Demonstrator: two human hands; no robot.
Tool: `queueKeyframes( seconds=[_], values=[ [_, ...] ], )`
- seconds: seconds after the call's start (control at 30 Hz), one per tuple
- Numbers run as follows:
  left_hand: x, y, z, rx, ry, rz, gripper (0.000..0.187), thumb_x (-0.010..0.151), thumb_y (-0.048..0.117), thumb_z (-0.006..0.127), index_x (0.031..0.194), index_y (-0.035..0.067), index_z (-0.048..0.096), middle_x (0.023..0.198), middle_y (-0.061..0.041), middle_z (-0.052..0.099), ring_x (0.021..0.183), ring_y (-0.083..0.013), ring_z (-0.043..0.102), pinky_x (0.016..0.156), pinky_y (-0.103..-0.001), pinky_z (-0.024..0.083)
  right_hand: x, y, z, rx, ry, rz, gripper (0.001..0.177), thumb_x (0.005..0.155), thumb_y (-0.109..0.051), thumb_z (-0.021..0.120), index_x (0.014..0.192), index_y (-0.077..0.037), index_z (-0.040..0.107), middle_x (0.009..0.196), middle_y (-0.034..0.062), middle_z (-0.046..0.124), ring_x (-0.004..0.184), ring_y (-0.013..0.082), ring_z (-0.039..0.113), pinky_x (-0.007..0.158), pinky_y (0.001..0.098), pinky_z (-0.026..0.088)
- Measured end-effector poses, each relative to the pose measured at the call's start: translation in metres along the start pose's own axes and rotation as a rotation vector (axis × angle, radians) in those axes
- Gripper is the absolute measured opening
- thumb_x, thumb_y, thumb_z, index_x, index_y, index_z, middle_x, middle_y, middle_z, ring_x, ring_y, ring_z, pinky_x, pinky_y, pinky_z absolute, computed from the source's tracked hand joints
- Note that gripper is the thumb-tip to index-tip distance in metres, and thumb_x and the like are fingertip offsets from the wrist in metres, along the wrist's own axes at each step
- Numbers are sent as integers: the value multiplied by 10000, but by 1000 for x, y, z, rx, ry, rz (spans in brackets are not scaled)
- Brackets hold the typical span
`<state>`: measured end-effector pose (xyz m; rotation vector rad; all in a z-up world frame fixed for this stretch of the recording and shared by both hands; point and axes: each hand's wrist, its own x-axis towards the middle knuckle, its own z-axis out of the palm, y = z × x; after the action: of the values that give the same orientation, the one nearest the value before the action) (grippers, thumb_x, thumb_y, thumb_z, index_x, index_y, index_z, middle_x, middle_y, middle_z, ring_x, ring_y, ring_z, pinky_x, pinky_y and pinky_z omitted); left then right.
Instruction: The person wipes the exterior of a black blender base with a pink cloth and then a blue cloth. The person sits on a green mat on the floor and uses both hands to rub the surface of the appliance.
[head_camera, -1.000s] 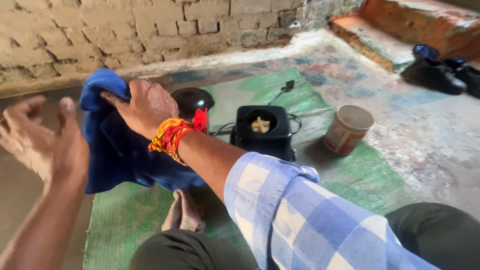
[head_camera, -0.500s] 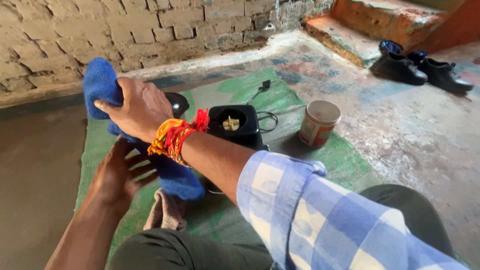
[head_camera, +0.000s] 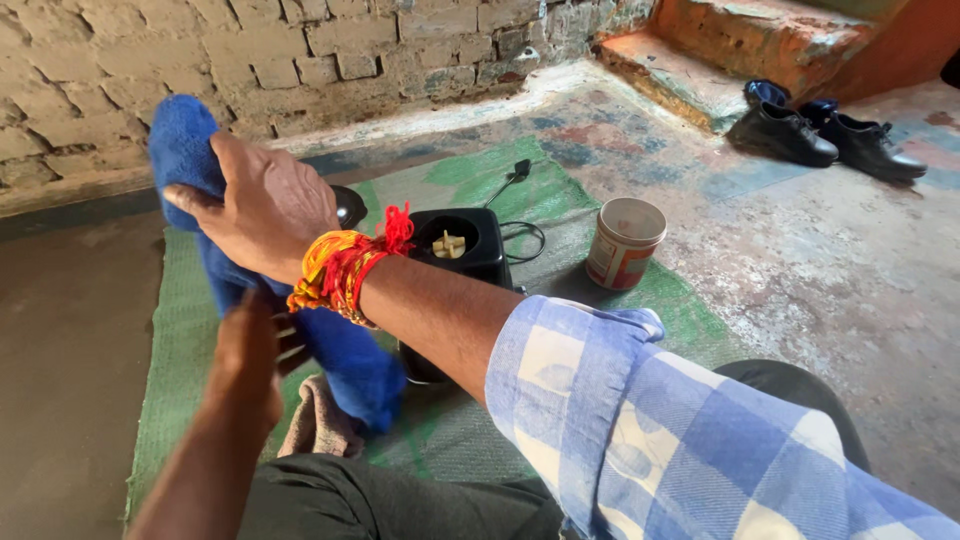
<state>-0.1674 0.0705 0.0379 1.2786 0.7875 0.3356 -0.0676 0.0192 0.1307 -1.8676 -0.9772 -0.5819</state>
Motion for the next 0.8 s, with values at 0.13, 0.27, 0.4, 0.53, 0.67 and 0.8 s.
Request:
queueKeyframes(
  seconds=[0.13,0.27,0.4,0.53,0.67,0.8],
  values=[
    [-15,14,10,-328,-120,-209,477,1005,521,388,1259,165,578,1201,-48,635,1116,-279,605,1017,-566,467,2,1,-1,51,-35,94,604,854,-574,646,1154,-50,609,1006,199,752,896,442,724,762,554,564],
    [-39,28,15,-331,-166,-309,513,1003,457,293,1343,162,539,1292,-87,648,1241,-370,589,1063,-746,377,-3,10,6,66,-61,155,523,926,-509,610,1170,-46,607,1042,220,759,979,468,712,832,583,543],
    [-47,23,14,-326,-180,-289,587,998,541,253,1408,199,496,1317,-65,624,1267,-349,557,1041,-785,324,0,26,10,114,-39,177,469,888,-455,586,1129,-55,628,1025,216,765,997,459,711,847,560,541],
    [-16,-9,6,-185,15,-11,562,1022,559,286,1420,212,479,1174,-57,606,1052,-275,580,935,-541,448,-3,30,-3,334,-80,252,445,921,-420,528,1057,-24,680,994,207,771,999,389,735,891,489,534],
    [5,-26,-15,-253,20,103,418,1081,468,387,1228,130,585,1042,-26,629,901,-184,621,771,-368,517,-2,29,-27,389,-165,388,515,965,-429,459,1011,9,726,1006,227,758,1012,372,687,888,486,550],
    [-7,-15,0,-331,-325,-69,341,1045,388,394,1183,181,628,1050,14,666,887,-172,617,774,-381,523,-2,36,-31,406,17,384,491,929,-466,500,1016,-19,684,993,236,778,1008,377,747,891,474,551]
  ],
)
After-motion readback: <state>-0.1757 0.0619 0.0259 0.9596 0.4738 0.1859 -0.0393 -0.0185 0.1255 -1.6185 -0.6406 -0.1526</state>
